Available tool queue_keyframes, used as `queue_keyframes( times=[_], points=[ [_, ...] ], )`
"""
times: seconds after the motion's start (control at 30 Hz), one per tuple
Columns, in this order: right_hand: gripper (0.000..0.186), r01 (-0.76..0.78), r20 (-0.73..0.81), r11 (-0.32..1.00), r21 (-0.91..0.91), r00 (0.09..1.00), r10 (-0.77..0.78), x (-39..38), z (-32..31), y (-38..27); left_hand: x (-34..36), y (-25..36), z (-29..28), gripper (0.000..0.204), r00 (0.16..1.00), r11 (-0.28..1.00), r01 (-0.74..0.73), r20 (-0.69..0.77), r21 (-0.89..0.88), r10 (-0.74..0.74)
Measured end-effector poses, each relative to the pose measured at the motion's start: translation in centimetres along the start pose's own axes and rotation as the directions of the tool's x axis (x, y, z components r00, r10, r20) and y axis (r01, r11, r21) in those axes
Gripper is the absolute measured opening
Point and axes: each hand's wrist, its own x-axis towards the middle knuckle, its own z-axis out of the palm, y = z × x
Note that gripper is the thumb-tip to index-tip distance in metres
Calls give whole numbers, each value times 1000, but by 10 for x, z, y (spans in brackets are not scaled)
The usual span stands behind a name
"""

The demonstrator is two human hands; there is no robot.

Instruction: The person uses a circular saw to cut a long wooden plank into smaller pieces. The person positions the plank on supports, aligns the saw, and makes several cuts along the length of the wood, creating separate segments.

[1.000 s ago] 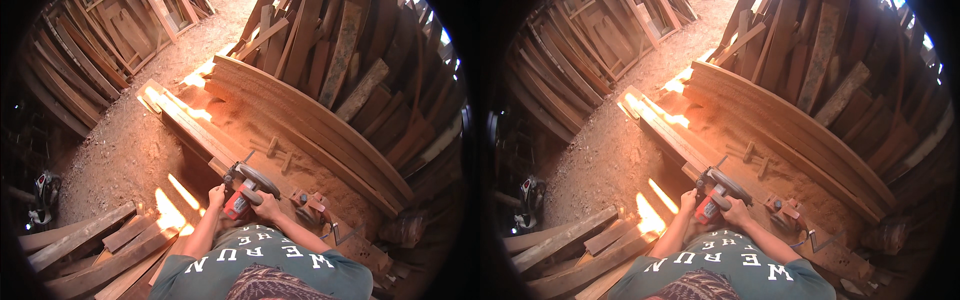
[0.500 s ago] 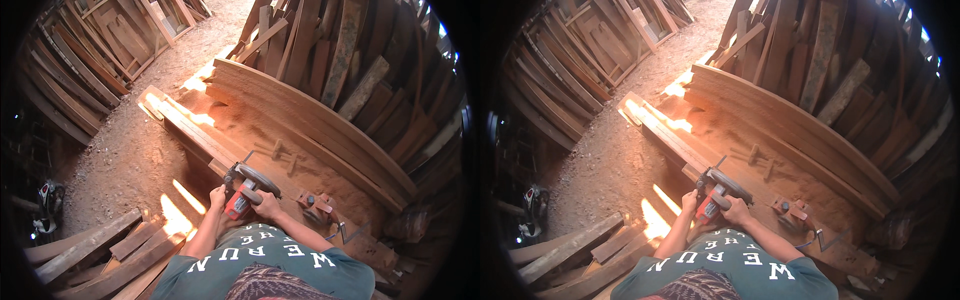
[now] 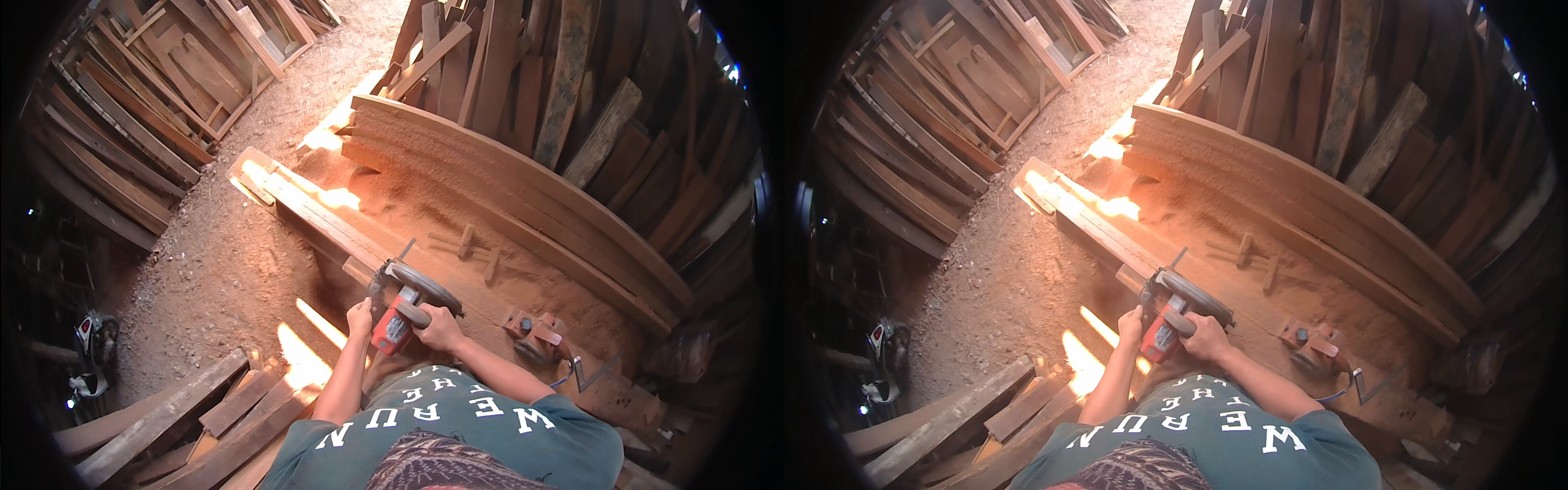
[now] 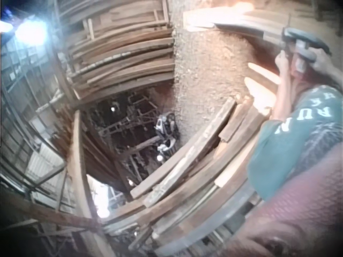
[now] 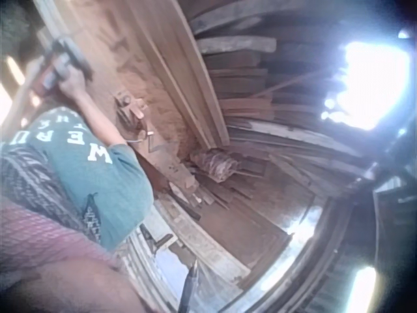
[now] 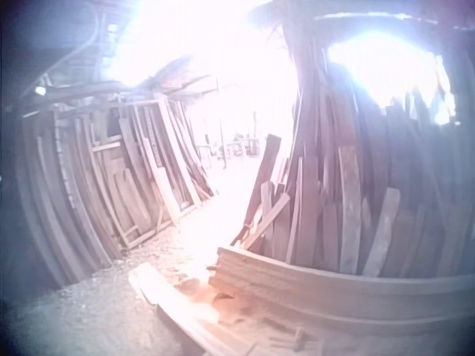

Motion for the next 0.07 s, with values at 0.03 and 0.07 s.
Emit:
queue_keyframes(
  times=[0.03,0.07],
  points=[
    [21,1,2,1000,12,1000,-1,3,3,-1,4,0,-3,34,1000,1000,-6,1,-16,6],
    [21,1,2,1000,24,1000,-1,7,4,-1,6,1,-5,34,1000,1000,-4,0,-12,4]
  ],
)
